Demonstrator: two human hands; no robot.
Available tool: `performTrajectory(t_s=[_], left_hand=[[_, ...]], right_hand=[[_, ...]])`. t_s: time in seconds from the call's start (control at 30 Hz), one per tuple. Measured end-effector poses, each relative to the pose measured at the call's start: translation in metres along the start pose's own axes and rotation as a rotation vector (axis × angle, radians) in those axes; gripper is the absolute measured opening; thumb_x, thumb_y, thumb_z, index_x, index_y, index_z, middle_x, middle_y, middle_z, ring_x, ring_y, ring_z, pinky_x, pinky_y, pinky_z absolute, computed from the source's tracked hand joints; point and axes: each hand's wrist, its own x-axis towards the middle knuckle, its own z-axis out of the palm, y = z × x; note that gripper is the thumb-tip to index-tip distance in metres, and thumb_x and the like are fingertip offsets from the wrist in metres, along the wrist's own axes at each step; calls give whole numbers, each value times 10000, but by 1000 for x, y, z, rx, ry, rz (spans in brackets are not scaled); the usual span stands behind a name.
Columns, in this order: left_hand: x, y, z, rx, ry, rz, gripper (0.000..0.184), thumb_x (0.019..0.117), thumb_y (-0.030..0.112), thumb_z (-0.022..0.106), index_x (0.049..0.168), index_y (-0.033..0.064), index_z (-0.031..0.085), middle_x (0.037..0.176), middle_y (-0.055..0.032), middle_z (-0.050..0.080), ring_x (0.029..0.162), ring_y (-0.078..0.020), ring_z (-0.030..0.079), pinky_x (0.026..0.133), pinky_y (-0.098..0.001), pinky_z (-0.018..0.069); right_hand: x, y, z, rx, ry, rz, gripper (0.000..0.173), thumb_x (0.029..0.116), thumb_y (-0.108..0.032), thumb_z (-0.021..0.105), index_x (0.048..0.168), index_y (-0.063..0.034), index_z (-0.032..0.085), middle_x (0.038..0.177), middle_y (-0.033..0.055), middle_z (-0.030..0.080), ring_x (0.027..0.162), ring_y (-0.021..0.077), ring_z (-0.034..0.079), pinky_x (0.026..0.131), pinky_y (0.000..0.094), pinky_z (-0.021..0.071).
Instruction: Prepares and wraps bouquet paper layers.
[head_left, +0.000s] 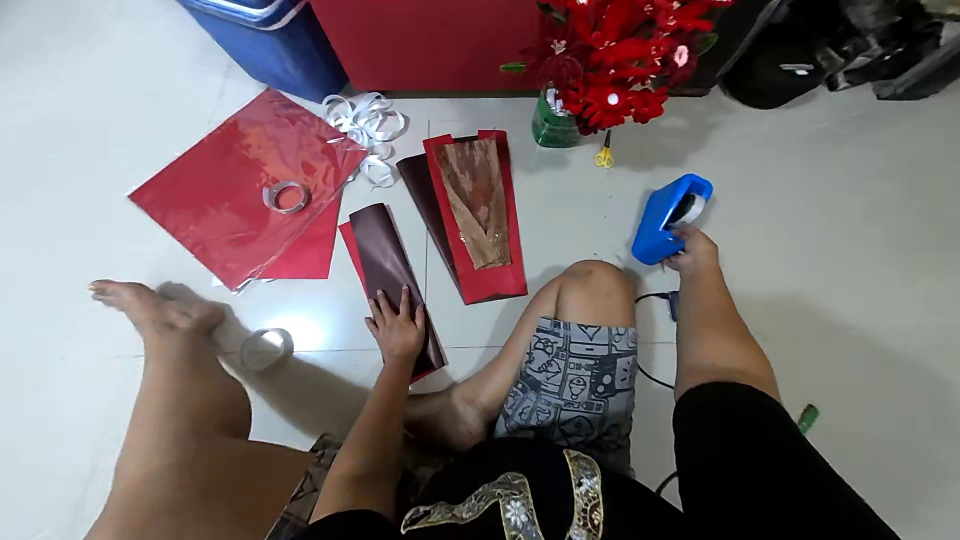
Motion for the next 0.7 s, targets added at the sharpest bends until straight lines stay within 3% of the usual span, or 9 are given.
performTrajectory(t_s=[0.07,0.33,0.47,0.7], left_hand=[[0,1,-4,-18,-28,-12,631,1021,595,321,1573,309,434,1654,-274,260,1518,-524,232,1156,-737,208],[0,5,-12,-31,-98,-43,609,1027,575,336,1580,333,414,1664,-261,244,1532,-503,212,1182,-703,181],[1,5,-11,-27,-97,-43,610,1028,585,316,1584,350,401,1669,-257,236,1535,-499,209,1187,-702,174],[2,6,-12,-25,-143,-65,607,1030,602,299,1590,380,376,1685,-240,200,1554,-473,170,1205,-683,151]], right_hand=[[-3,4,2,96,17,-39,466,957,-258,657,1361,-58,540,1241,158,631,1068,273,648,847,493,570],[-33,2,7,159,60,-148,411,1025,-213,581,1383,-23,511,1290,173,602,1130,272,637,897,486,569],[-42,15,14,195,106,-220,379,1015,-144,572,1360,5,516,1223,179,614,1057,250,647,858,443,575],[-52,36,24,-49,302,-345,399,1012,-212,635,1278,85,607,1245,217,649,1150,250,640,984,405,529]])
